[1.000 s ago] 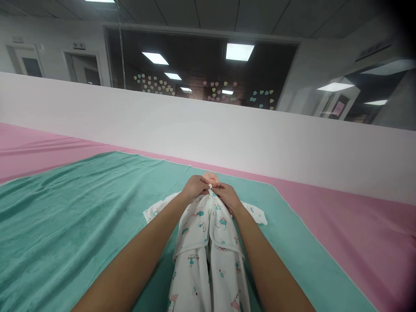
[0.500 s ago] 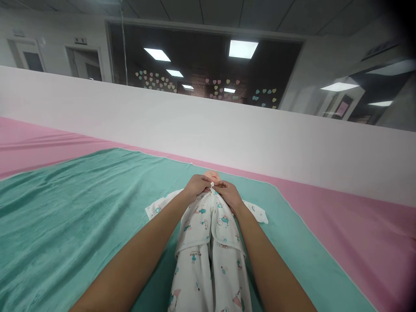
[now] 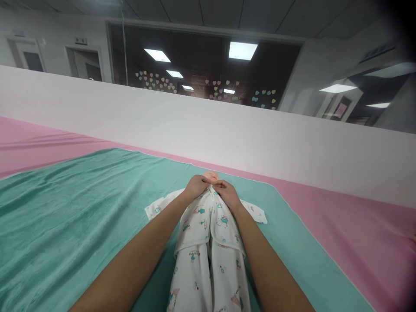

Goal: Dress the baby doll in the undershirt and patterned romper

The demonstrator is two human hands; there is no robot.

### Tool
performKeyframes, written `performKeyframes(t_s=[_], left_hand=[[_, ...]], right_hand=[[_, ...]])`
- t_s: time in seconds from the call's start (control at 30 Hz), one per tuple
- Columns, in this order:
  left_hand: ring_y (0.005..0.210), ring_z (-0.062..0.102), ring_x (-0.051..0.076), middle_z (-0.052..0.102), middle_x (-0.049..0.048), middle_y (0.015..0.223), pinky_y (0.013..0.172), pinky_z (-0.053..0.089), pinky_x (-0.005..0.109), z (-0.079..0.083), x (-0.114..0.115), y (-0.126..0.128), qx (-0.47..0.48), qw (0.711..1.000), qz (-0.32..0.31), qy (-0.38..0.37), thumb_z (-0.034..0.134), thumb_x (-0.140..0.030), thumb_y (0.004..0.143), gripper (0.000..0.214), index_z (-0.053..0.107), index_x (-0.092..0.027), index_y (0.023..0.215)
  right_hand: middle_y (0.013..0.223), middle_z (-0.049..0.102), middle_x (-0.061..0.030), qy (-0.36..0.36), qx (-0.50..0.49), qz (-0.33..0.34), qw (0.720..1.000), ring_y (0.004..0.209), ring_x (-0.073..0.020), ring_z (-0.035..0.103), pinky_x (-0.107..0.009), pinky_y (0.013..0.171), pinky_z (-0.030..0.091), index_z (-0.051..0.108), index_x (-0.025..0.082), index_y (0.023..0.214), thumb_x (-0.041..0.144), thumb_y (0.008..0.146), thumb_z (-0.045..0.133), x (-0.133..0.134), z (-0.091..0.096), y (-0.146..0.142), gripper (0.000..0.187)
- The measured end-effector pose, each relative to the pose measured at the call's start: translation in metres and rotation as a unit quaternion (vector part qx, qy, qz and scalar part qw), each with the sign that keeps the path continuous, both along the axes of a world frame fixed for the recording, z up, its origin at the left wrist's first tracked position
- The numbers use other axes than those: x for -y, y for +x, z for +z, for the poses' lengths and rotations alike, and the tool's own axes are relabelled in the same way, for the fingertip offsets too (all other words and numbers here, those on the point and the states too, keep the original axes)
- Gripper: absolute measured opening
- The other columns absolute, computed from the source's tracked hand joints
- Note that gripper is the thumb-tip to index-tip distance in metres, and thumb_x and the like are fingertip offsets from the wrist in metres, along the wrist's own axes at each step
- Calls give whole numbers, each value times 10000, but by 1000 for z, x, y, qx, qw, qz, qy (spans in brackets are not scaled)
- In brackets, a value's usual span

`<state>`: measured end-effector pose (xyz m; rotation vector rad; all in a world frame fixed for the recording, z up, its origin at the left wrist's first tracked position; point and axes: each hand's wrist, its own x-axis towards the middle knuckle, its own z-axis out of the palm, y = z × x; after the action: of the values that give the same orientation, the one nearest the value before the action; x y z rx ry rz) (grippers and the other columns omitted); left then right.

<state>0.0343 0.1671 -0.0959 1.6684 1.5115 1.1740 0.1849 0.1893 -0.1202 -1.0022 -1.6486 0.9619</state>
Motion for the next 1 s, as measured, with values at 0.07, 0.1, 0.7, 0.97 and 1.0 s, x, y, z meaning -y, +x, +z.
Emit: performKeyframes(t_s=[0.07,0.1,0.7,0.97,1.0], left_hand=[[790,604,191,681,65,773,739,449,271,-2,-4,0,-48,998,14,29,545,-147,701,167,707,-151,739],[849,599,202,685,68,835,783,438,277,-4,-5,1,-69,997,18,42,539,-143,705,175,710,-160,738],[1033,501,184,580,54,1043,945,376,330,-23,71,-6,-104,966,-59,228,420,-215,858,234,641,-217,931],[970,495,189,592,47,979,913,364,324,-19,74,-1,-137,965,-42,219,465,-316,856,218,644,-202,903],[974,493,191,593,45,984,911,362,323,-20,74,0,-141,965,-38,219,476,-315,849,213,651,-209,907]], right_hand=[[796,667,-22,22,26,-26,999,749,-174,580,-300,726,424,655,187,746,301,655,595,2,2,-1,158],[813,667,-22,34,37,-40,998,762,-180,576,-308,742,417,661,192,736,292,661,580,4,3,-2,149],[865,543,-55,263,279,-135,913,820,-204,463,-331,754,379,518,193,834,334,805,528,98,3,-2,145],[754,548,-55,294,278,-173,898,709,-176,473,-297,666,349,542,184,738,186,833,404,95,2,-7,167],[727,549,-39,272,245,-162,916,683,-165,472,-287,652,349,548,190,721,204,828,414,94,2,-5,172]])
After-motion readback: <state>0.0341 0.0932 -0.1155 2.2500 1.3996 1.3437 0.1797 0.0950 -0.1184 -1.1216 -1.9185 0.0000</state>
